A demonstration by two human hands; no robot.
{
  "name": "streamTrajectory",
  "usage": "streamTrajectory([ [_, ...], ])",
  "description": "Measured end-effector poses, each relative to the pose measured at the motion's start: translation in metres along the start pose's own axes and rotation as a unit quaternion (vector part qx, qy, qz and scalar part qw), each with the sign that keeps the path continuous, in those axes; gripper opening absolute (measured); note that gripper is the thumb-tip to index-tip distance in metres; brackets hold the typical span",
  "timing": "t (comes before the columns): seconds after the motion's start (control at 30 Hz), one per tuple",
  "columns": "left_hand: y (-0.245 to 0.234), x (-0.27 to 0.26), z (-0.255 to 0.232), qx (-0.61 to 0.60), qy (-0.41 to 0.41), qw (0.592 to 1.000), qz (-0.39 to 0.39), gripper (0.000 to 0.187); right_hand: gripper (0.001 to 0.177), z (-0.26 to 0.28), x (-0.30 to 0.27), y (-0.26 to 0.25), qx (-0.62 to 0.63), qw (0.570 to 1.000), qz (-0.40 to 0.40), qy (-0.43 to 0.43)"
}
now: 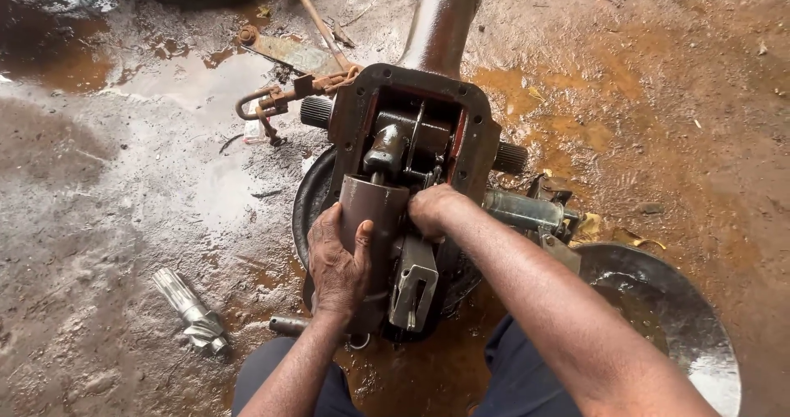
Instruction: The person cleans the internal components of a gearbox by hand, wiping the gears and shafts with a cloth. They repeatedly remove debris from the housing and discard it into a metal basin containing dark liquid.
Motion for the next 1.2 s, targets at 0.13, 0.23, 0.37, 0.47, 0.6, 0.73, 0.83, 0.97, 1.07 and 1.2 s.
streamTrajectory([
  [0.13,-0.006,-0.002,-0.005,-0.025,0.008,1.0,-0.016,0.064,0.027,0.008,-0.003,-0.001,-0.026,1.0,0.011,-0.01],
  [0.23,-0.005,-0.001,-0.002,-0.02,-0.006,1.0,-0.015,0.063,0.025,0.003,-0.008,-0.006,-0.006,1.0,0.013,-0.004],
  [0.37,-0.002,0.0,0.002,-0.009,0.007,1.0,-0.027,0.063,0.022,-0.007,-0.016,-0.005,0.038,0.999,0.003,0.014],
  [0.47,-0.001,-0.003,0.005,-0.005,0.0,1.0,-0.025,0.063,0.026,-0.017,-0.03,-0.015,0.074,0.997,-0.024,0.027],
  [0.6,0.002,-0.001,0.007,-0.007,0.005,1.0,-0.022,0.064,0.05,-0.034,-0.079,-0.054,0.127,0.985,-0.107,0.045],
  [0.73,0.002,-0.001,0.007,-0.001,-0.004,1.0,-0.015,0.063,0.065,-0.046,-0.109,-0.065,0.192,0.972,-0.126,0.053],
  [0.83,0.002,0.0,0.007,-0.003,-0.008,1.0,-0.012,0.063,0.06,-0.053,-0.131,-0.077,0.187,0.967,-0.167,0.037],
  [0.97,0.001,0.0,0.005,0.002,-0.009,1.0,-0.008,0.063,0.056,-0.064,-0.159,-0.091,0.187,0.96,-0.208,0.031],
  [1.07,0.0,0.0,0.004,-0.005,-0.013,1.0,-0.008,0.063,0.054,-0.072,-0.183,-0.101,0.22,0.947,-0.233,0.026],
  [1.2,0.003,-0.001,0.009,0.002,-0.004,1.0,-0.009,0.063,0.053,-0.085,-0.224,-0.113,0.32,0.917,-0.233,0.045],
])
Point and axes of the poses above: each hand's wrist, its own x-axis towards the middle knuckle, its own y-axis out of the palm, z = x × y, the point moved 8 cm from there along x, towards the middle knuckle, and after that the axes turned 8 degrees about -x, right-handed, at the moved point
